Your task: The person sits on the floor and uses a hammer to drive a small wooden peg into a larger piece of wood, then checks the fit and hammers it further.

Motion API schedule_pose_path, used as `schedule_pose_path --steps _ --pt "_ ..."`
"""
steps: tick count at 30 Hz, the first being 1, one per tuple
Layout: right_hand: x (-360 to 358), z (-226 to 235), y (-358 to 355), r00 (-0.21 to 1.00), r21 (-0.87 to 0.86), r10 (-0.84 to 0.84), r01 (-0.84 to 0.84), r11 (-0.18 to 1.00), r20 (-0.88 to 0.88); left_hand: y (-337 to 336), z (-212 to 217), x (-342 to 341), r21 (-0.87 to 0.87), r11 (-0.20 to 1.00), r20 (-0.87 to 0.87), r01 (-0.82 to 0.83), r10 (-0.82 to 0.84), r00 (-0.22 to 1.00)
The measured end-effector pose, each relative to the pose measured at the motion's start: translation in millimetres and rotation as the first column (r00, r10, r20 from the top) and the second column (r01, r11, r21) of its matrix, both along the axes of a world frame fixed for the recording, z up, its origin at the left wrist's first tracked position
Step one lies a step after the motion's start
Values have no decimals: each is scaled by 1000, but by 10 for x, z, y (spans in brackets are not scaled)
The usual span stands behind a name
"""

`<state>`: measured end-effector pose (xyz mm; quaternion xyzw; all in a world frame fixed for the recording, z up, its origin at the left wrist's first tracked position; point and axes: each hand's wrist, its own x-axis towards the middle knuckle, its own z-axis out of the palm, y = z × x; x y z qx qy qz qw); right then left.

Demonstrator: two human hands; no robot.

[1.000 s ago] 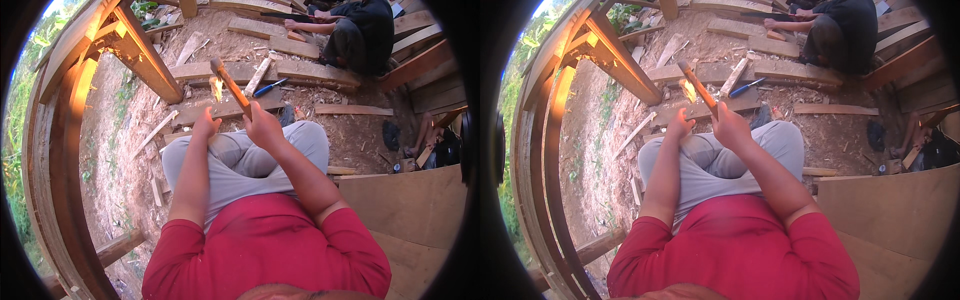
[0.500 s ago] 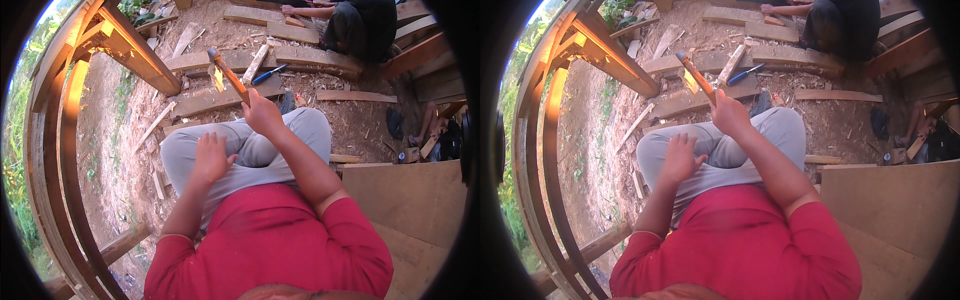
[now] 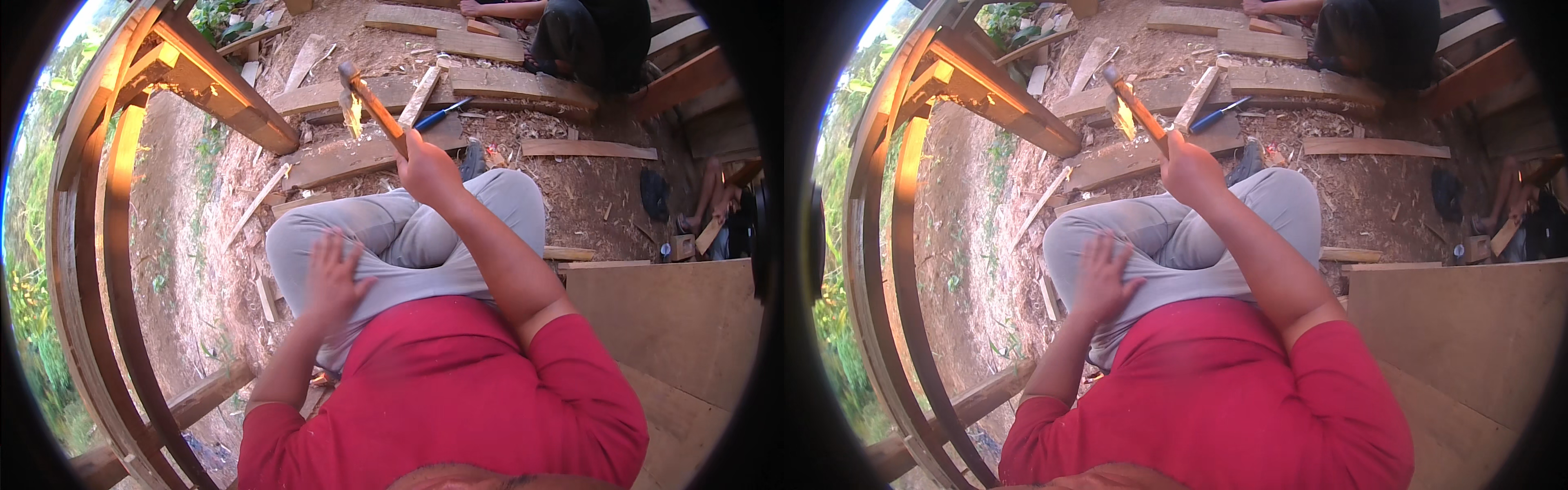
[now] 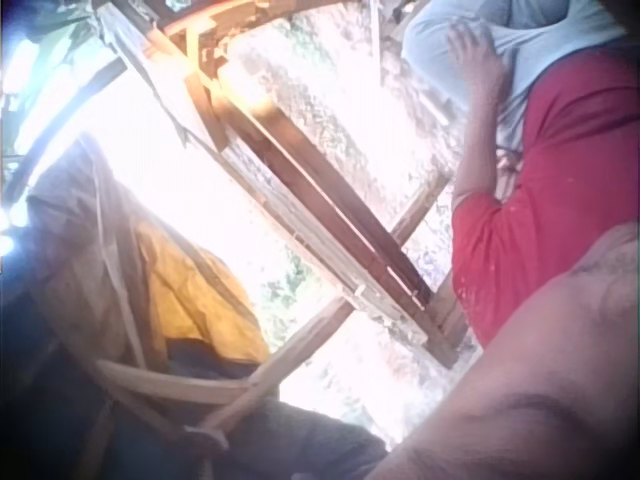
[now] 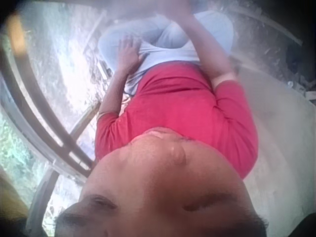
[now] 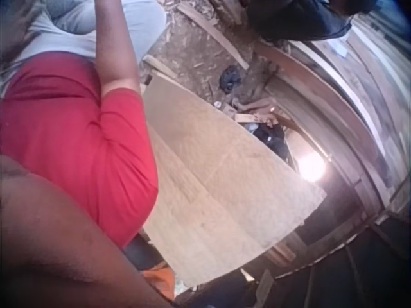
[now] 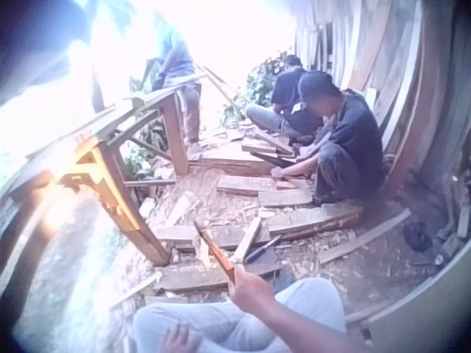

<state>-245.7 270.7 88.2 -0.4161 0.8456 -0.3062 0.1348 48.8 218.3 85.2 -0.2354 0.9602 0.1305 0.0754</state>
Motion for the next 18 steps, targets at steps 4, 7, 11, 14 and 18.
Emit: schedule_pose_path --steps 4,7,11,14,18 --pt "-100 -486 43 999 219 24 -31 975 35 -785 -73 80 -385 873 7 -300 328 945" --pt "-100 -524 15 999 188 7 -14 982 36 -1090 300 -76 -412 823 -137 -391 369 919" --pt "-124 -310 -147 1000 88 6 -8 996 20 -1163 413 -137 -312 888 -229 -339 276 933" --pt "-47 -110 -189 1000 43 17 -18 999 14 -914 318 -236 -153 966 -181 -209 180 967" --pt "-65 -446 -107 998 238 -3 -12 971 62 -594 253 -570 -27 994 -160 -109 103 982"
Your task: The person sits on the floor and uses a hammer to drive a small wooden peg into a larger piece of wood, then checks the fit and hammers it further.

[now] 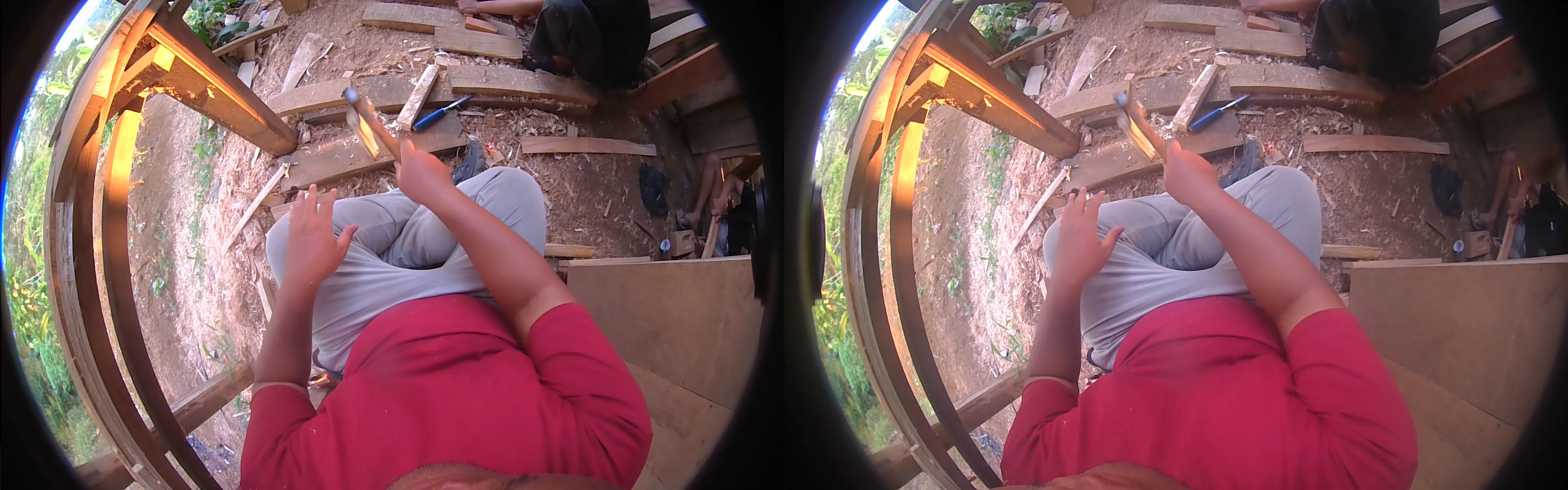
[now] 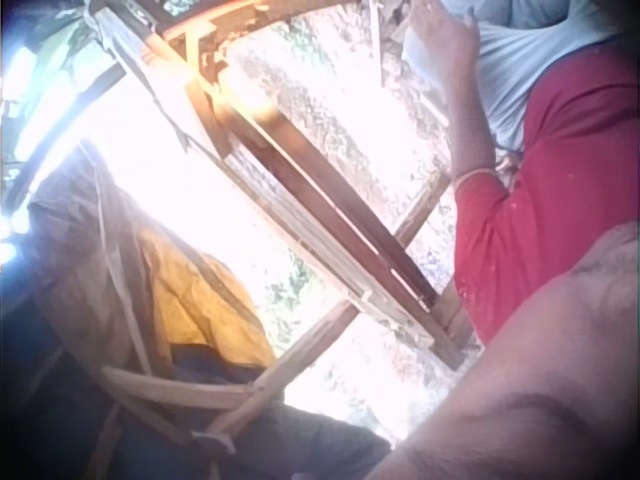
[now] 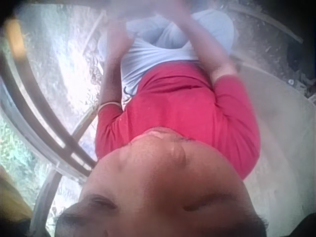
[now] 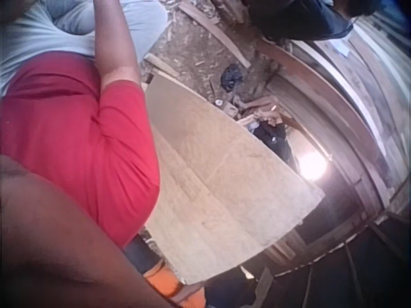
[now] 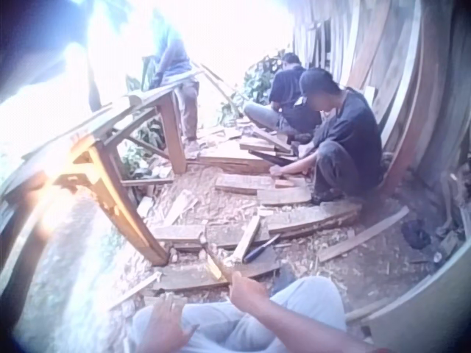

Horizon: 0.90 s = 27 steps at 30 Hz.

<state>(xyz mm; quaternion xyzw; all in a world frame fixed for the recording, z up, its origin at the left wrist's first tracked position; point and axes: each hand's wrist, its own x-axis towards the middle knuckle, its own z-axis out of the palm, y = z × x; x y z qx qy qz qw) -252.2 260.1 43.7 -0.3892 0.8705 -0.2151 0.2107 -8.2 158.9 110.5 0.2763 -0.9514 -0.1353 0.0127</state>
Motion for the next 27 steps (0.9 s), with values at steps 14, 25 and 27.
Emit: schedule_pose_path --steps 14,25,27 --pt "20 -158 49 996 -66 -17 22 998 87 -985 -644 -1696 189 975 -316 -113 169 934" --pt "-466 145 -37 988 24 94 -98 995 124 -897 -757 -1803 159 982 -348 -97 148 926" --pt "-457 118 -21 979 0 100 -102 995 177 -877 -761 -1778 134 986 -361 -102 144 921"
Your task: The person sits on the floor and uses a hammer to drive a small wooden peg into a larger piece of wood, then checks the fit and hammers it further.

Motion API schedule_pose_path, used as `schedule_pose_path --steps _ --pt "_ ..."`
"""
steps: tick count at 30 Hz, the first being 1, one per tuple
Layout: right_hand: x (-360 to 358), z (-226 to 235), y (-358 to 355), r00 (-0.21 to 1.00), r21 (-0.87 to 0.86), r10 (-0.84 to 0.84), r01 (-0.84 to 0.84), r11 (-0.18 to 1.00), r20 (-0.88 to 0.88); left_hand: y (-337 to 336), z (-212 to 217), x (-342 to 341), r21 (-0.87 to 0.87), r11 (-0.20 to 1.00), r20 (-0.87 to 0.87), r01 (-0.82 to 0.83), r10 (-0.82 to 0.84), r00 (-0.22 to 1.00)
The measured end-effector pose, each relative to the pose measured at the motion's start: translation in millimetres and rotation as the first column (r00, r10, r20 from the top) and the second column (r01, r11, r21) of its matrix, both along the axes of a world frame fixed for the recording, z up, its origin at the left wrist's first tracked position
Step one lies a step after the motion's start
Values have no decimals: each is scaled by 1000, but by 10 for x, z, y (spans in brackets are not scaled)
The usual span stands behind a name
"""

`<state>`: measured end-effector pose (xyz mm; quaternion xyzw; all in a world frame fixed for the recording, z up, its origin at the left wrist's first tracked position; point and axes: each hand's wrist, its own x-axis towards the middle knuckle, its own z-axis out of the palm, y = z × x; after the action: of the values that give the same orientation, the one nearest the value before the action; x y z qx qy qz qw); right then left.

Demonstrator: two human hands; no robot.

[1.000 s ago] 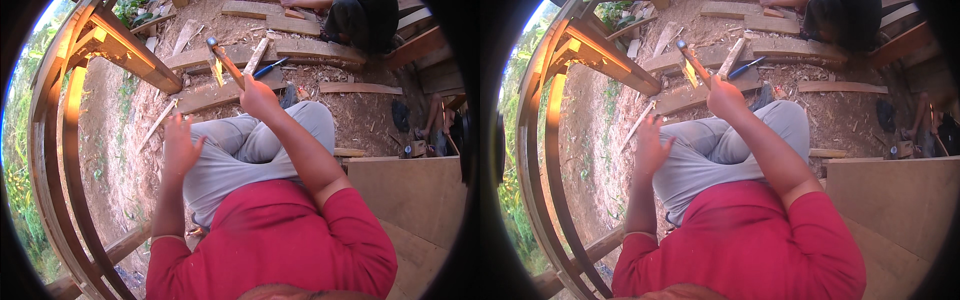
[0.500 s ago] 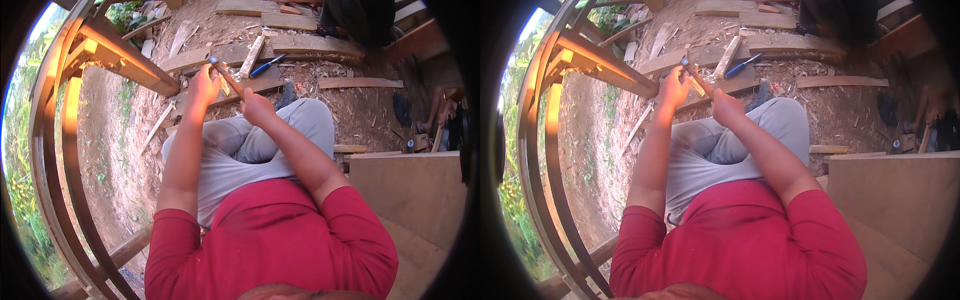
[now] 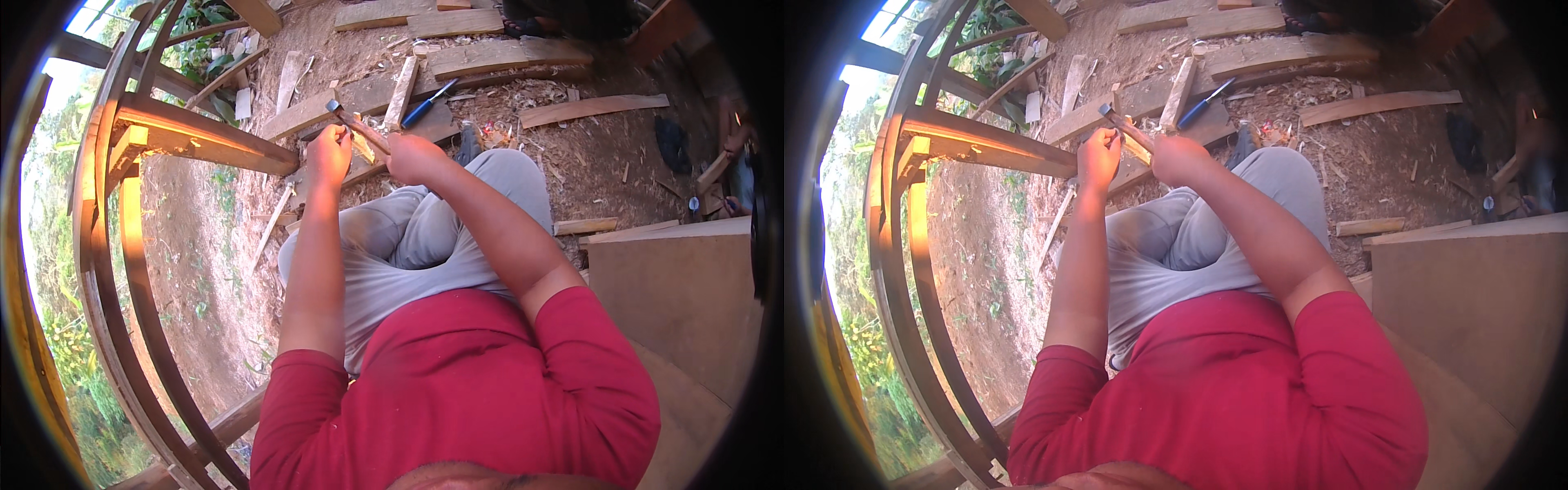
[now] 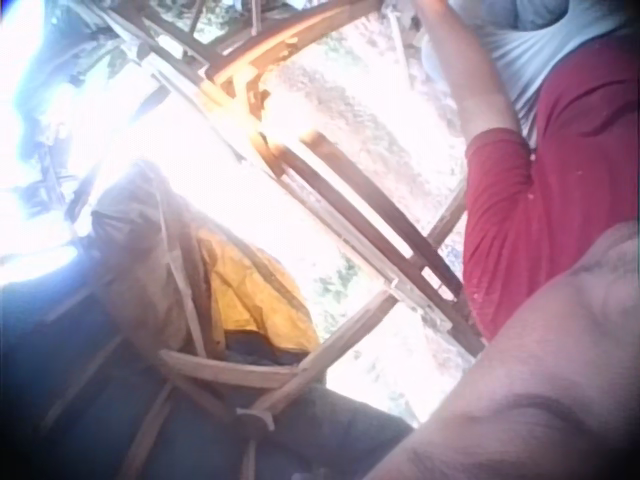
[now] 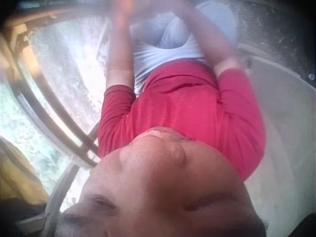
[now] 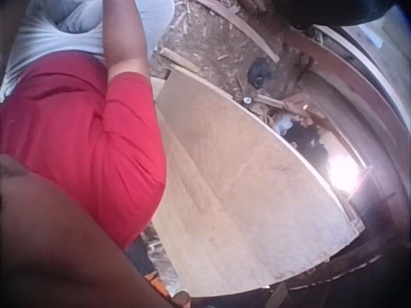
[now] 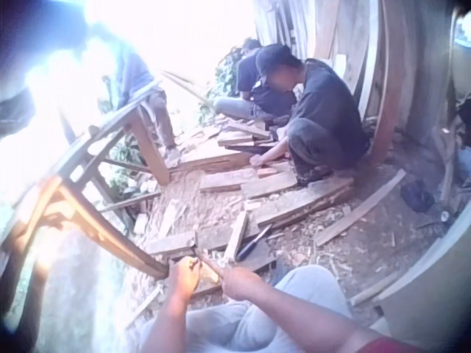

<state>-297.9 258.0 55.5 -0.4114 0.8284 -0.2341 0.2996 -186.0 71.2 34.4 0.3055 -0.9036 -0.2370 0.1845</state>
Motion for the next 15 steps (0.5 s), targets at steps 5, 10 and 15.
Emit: schedule_pose_path --steps 5,10,15 --pt "92 -160 179 982 -52 -132 140 989 136 46 19 -6 26 1000 -13 3 -2 1000" --pt "8 -87 201 873 19 -215 230 973 437 48 24 -35 4 1000 -15 5 -5 1000" --pt "73 -201 186 971 -84 -170 186 979 169 9 8 -35 28 1000 -4 7 -6 1000"
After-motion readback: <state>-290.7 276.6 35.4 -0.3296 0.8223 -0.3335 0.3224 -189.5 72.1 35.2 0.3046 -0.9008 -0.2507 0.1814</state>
